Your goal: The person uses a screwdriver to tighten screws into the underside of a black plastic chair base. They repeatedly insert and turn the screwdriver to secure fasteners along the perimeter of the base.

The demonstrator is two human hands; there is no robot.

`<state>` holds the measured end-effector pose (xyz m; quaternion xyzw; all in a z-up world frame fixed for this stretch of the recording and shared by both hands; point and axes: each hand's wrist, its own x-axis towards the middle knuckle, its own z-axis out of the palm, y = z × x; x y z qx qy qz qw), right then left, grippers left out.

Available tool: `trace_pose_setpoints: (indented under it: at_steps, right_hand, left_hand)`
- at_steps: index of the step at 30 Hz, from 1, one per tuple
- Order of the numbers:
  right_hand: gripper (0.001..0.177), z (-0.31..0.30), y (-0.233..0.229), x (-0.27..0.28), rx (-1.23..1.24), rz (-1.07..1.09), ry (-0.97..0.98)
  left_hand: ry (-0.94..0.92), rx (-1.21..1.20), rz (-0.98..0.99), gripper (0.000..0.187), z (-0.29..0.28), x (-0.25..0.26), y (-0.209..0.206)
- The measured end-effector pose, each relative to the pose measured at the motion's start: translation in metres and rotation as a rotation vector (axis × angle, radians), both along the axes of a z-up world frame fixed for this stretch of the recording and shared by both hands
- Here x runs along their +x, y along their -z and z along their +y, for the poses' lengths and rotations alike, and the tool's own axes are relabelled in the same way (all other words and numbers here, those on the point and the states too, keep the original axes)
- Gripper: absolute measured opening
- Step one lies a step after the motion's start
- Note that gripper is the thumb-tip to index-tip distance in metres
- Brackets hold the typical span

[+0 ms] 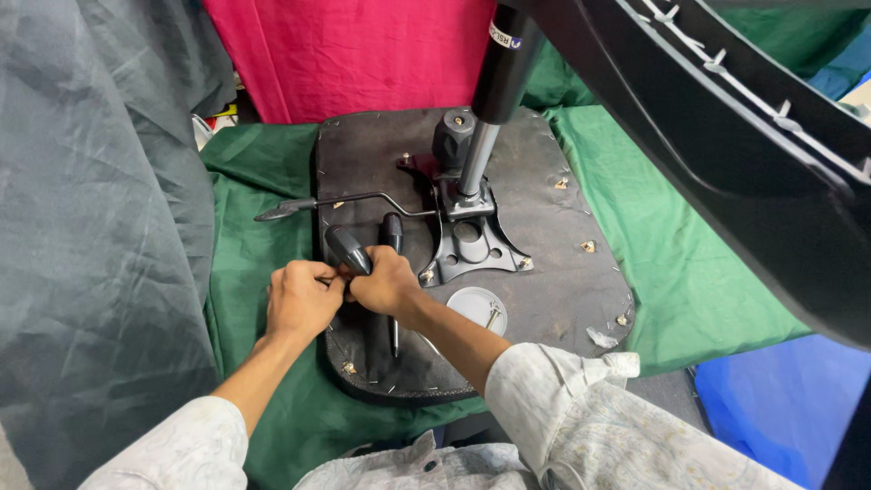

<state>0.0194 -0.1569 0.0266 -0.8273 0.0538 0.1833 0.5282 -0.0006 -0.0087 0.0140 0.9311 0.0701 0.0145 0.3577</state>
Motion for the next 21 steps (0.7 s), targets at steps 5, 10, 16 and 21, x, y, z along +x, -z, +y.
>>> trace_pose_setpoints:
  at_steps: [5, 10, 16, 21]
  right_hand:
    - [0.022, -0.005, -0.020, 0.000, 0.172, -0.099, 0.074]
    - [0.023, -0.008, -0.051, -0.015, 0.321, -0.167, 0.140]
    - [0.026, -0.008, -0.072, -0.043, 0.471, -0.388, 0.024]
    - [0.031, -0.018, -0.081, -0.057, 0.182, -0.414, -0.052]
  left_hand:
    - [0.008, -0.120, 0.023, 0.024, 0.014, -0.002, -0.009]
    - [0.056, -0.189, 0.021, 0.026, 0.026, -0.030, -0.011]
    - [0.178, -0.145, 0.148, 0.036, 0.024, -0.072, -0.018]
    - [0.256, -0.097, 0.199, 0.039, 0.019, -0.091, -0.027]
